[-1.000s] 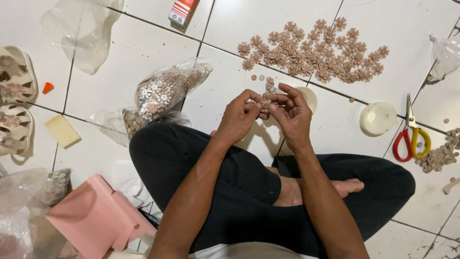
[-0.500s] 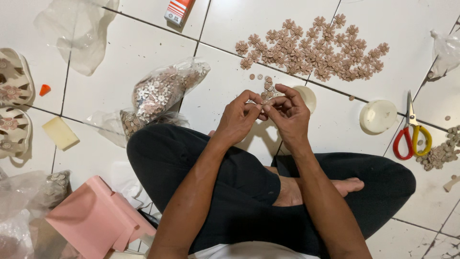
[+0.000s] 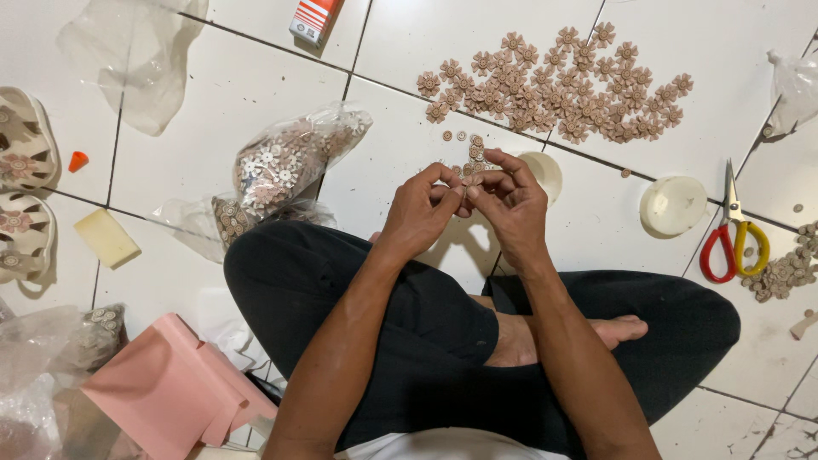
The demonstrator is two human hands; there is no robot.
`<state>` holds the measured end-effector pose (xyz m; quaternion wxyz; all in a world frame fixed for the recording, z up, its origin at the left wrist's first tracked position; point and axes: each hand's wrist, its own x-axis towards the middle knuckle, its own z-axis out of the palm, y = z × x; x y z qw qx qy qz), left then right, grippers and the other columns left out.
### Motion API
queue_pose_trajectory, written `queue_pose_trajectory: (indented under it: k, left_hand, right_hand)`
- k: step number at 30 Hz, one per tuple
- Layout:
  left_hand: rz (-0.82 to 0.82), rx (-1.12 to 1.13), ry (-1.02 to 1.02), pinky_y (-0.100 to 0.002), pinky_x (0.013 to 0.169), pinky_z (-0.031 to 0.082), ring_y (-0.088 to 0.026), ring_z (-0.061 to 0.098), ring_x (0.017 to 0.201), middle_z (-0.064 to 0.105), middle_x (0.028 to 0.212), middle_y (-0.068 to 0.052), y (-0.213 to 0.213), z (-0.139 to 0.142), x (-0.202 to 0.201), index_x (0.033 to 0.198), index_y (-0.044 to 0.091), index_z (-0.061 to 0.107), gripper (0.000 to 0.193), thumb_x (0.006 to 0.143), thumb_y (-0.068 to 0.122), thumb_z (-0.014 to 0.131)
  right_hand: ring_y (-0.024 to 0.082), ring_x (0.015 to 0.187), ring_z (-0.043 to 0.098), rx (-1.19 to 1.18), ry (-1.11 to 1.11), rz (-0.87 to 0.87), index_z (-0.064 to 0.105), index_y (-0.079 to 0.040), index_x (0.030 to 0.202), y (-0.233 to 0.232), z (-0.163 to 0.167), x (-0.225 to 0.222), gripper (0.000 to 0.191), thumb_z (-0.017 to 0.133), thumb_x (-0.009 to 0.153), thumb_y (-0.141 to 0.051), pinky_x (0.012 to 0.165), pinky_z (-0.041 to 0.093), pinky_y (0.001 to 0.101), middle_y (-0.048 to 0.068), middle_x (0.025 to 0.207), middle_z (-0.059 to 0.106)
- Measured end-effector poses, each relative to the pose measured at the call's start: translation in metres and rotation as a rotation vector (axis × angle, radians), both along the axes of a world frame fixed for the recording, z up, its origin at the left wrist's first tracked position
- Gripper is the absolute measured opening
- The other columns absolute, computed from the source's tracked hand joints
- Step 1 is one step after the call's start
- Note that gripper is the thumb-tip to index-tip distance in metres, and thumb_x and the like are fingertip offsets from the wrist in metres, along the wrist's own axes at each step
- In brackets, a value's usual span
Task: The person sits on the floor and assembles small beige flower-shaped components by hand. They repeatedly pick up a flower piece and a small circular disc, press them together, and place the finished unit on the floor. The process is repeated continuously.
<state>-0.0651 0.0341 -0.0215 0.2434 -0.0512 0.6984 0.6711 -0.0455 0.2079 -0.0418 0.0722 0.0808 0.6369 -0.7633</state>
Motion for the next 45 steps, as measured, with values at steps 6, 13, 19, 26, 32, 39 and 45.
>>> queue_pose_trajectory:
  k: [6,13,19,26,32,39,45]
  left_hand:
    - [-0.01,0.038,0.014,-0.025,0.068,0.057,-0.013,0.077,0.079,0.078,0.084,-0.009,0.0,0.002,0.001,0.098,0.002,0.061,0.011,0.099,0.014,0.063]
    - [0.046,0.103,-0.043,-0.025,0.067,0.059,-0.015,0.078,0.08,0.077,0.084,-0.012,-0.002,-0.01,0.0,0.1,0.0,0.061,0.008,0.098,0.008,0.06]
    - [0.073,0.166,-0.081,-0.026,0.069,0.06,-0.016,0.077,0.081,0.077,0.085,-0.013,-0.002,-0.016,0.002,0.102,0.0,0.06,0.009,0.098,0.008,0.061]
    - [0.008,0.133,-0.05,-0.026,0.071,0.06,-0.015,0.076,0.081,0.076,0.085,-0.012,0.0,-0.008,0.001,0.099,0.0,0.06,0.013,0.099,0.012,0.064]
    - [0.044,0.064,-0.034,-0.026,0.07,0.06,-0.014,0.078,0.08,0.077,0.084,-0.01,0.0,-0.002,0.0,0.097,0.001,0.06,0.01,0.098,0.011,0.062]
    - [0.039,-0.009,-0.033,-0.025,0.069,0.059,-0.013,0.078,0.079,0.078,0.083,-0.009,-0.002,0.0,-0.001,0.098,0.001,0.061,0.009,0.097,0.011,0.062]
    - [0.041,0.0,-0.04,-0.024,0.068,0.058,-0.013,0.078,0.078,0.079,0.082,-0.01,-0.002,0.002,-0.001,0.099,0.002,0.062,0.011,0.097,0.013,0.063]
  right_hand:
    - [0.015,0.097,0.071,0.055,0.044,-0.004,0.053,0.003,0.14,-0.001,-0.001,0.0,0.049,0.074,0.095,0.003,0.087,0.061,0.0293,0.011,0.104,0.072]
    - [0.014,0.102,0.072,0.053,0.016,-0.041,0.051,0.003,0.142,-0.001,-0.001,-0.003,0.049,0.07,0.096,-0.001,0.091,0.062,0.0287,0.011,0.109,0.075]
    - [0.014,0.092,0.071,0.067,0.028,-0.059,0.055,0.005,0.137,0.0,-0.003,-0.003,0.043,0.07,0.098,-0.001,0.084,0.062,0.0278,0.012,0.104,0.073]
    - [0.014,0.091,0.07,0.048,0.026,-0.045,0.056,0.006,0.136,0.0,-0.003,-0.003,0.041,0.069,0.097,0.005,0.082,0.062,0.027,0.011,0.102,0.072]
    - [0.013,0.087,0.07,0.073,0.043,-0.023,0.058,0.006,0.134,-0.002,-0.003,-0.002,0.04,0.07,0.097,0.004,0.08,0.062,0.0262,0.01,0.099,0.072]
    - [0.013,0.09,0.07,0.08,0.067,-0.023,0.058,0.005,0.135,-0.002,-0.004,-0.003,0.04,0.071,0.097,0.003,0.082,0.061,0.027,0.01,0.101,0.072]
    - [0.014,0.09,0.071,0.068,0.06,0.004,0.057,0.005,0.135,-0.004,-0.004,-0.004,0.042,0.072,0.096,0.004,0.083,0.062,0.028,0.011,0.102,0.072]
